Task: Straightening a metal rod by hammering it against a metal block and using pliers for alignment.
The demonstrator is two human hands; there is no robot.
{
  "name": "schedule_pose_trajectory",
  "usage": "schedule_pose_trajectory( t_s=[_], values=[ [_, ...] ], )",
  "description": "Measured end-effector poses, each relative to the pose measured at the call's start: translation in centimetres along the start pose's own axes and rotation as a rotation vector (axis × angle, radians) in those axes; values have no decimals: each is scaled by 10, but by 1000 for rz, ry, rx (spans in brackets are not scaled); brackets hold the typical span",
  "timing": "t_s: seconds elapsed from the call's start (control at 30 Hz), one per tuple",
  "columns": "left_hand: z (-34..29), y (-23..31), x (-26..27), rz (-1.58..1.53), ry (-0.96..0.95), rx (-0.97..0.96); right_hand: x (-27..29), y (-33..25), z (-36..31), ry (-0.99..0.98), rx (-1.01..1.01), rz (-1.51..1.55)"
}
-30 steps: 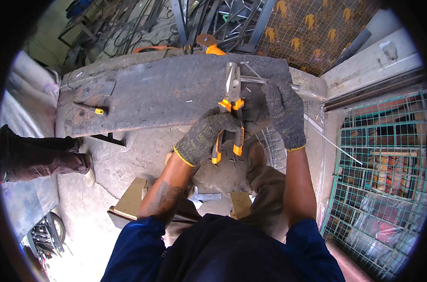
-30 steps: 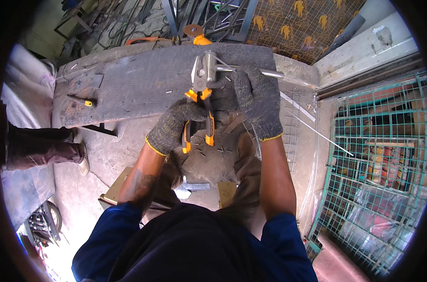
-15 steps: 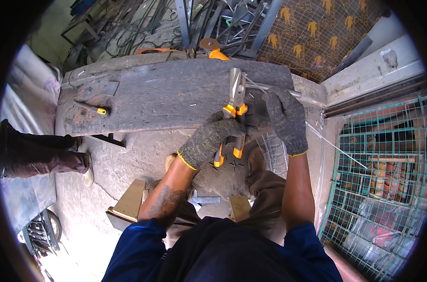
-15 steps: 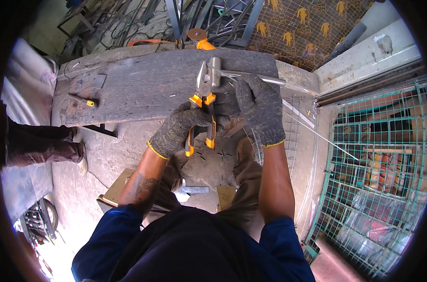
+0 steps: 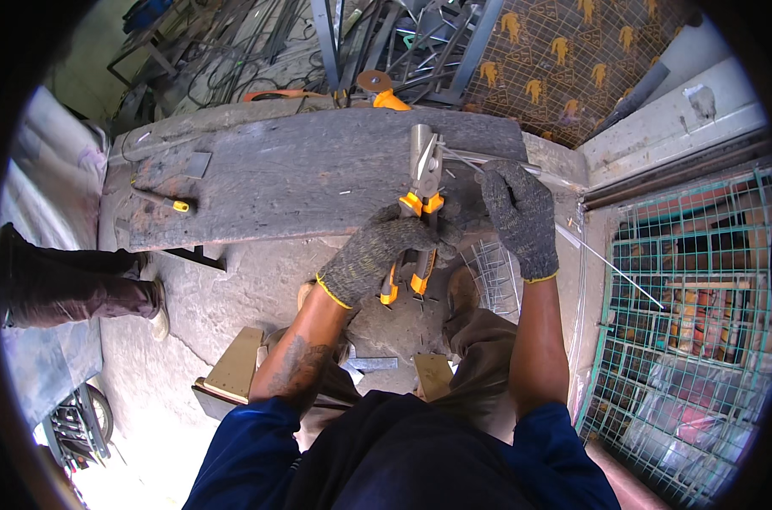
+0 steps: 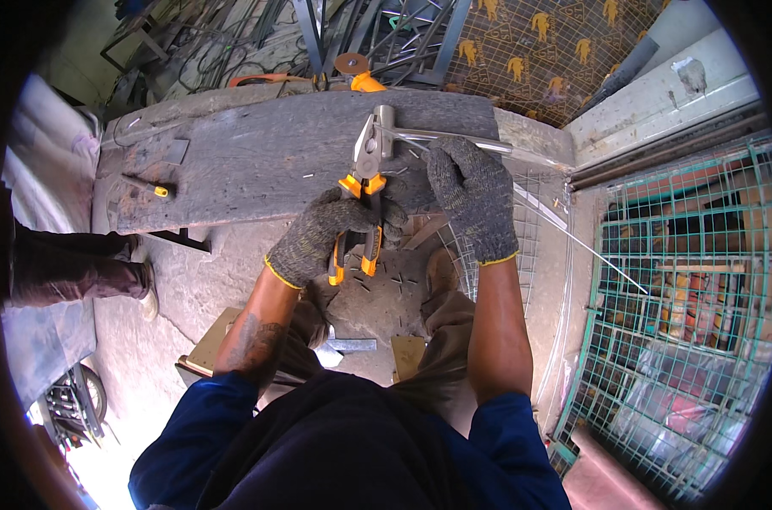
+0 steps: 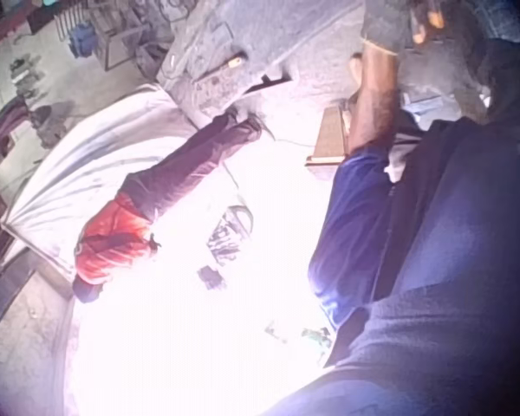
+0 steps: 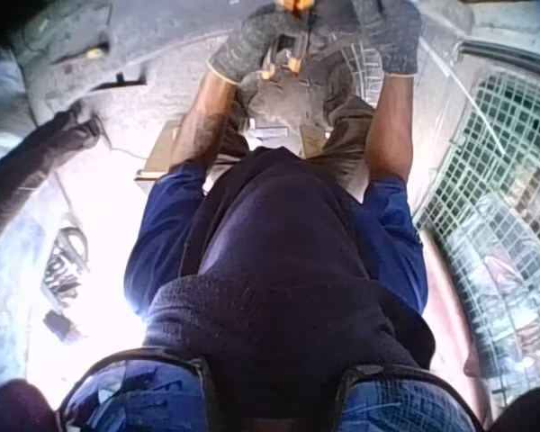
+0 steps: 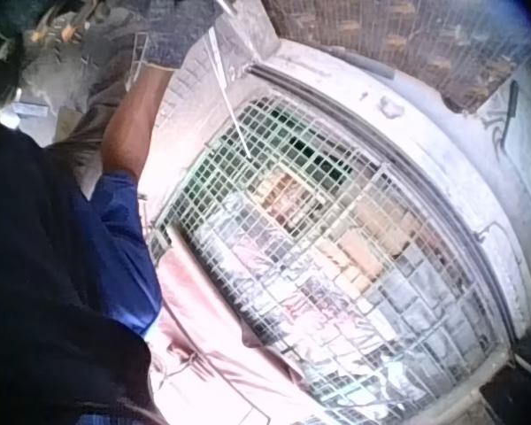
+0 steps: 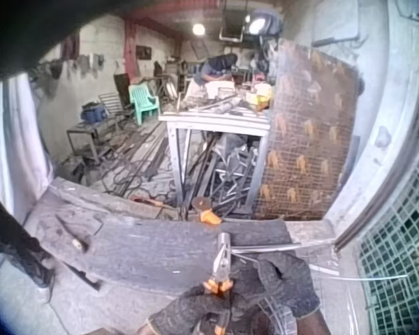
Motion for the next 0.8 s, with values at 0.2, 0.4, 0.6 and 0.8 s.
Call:
schedule_pose_trajectory(
  t_s=[0.2, 0.4, 0.6, 0.8],
  values=[
    [2, -3, 3, -11, -58, 8, 3, 1, 1, -20, -39, 1],
    [3, -4, -2, -71, -24, -16, 4, 6, 1, -16, -32, -4],
    [2, -8, -22, -74, 23, 23, 7, 15, 1, -38, -61, 41],
    [2, -23, -28, 79, 4, 29, 17, 21, 4, -175, -116, 57]
  ],
)
Point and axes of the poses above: each hand's wrist, its own z-axis towards the middle knuckle, its own x-axis out of the back of the hand, y = z × x, the point moved 1 cm from there along z, towards the middle knuckle, and after that the axes turned 3 degrees about -x, right-handed, at the moved point
